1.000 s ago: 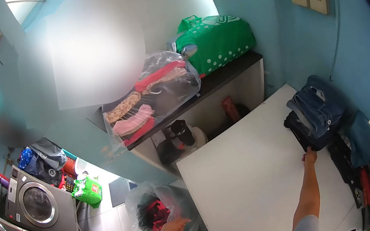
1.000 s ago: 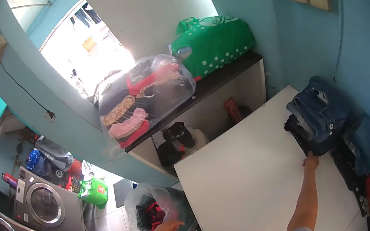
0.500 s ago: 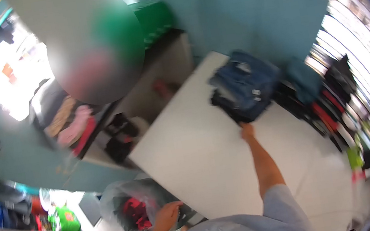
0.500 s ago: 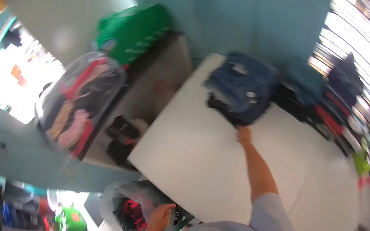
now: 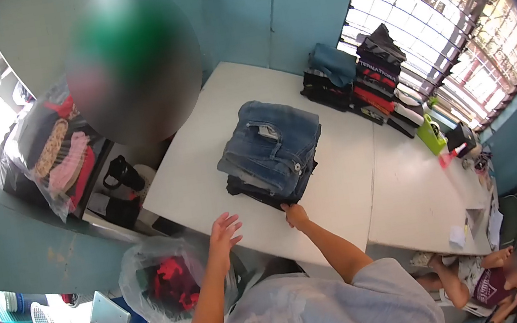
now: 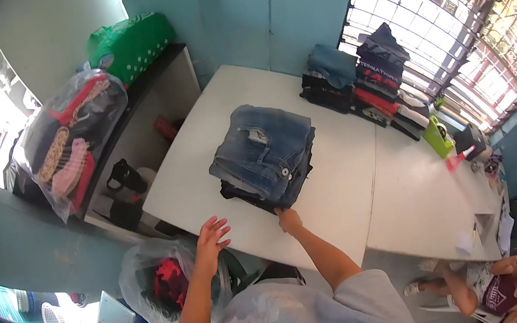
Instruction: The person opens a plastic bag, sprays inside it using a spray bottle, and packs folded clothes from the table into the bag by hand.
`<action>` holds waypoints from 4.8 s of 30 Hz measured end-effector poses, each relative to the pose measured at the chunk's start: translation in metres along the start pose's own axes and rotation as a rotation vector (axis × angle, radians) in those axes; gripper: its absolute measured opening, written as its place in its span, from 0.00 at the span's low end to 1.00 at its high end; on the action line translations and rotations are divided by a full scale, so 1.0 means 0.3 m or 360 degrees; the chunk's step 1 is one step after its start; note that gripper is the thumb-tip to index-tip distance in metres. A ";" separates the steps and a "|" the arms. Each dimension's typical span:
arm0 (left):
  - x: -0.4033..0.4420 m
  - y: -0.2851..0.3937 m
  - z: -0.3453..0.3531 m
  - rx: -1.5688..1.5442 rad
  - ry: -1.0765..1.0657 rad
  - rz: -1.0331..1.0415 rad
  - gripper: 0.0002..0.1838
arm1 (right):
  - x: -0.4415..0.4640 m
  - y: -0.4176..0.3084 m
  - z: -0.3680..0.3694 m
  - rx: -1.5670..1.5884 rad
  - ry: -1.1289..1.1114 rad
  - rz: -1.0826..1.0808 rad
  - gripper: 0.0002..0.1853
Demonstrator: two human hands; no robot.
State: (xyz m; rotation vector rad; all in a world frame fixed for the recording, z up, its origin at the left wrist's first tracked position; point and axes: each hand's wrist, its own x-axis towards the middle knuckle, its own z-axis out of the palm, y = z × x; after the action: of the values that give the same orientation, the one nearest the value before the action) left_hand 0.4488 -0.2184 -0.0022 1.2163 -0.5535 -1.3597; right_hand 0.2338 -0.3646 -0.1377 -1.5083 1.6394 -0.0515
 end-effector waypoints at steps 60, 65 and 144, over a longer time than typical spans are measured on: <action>-0.603 -0.089 -0.371 -0.0230 0.1422 0.0236 0.48 | -0.655 -0.940 0.155 0.0190 -0.1370 -0.1071 0.36; -0.620 -0.276 -0.604 0.0048 0.1639 0.0282 0.44 | -0.530 -0.907 0.562 0.0053 -0.1427 -0.1167 0.32; -0.352 -0.144 -0.680 0.2256 0.0631 0.0508 0.37 | -0.343 -0.411 0.675 -0.0618 -0.0337 -0.0487 0.25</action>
State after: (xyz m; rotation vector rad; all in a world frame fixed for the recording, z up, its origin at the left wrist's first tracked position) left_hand 0.5873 -0.0450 -0.0758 2.2815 -1.4368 -0.2620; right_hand 0.4403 -0.2095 -0.1344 -1.9770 1.2871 0.2650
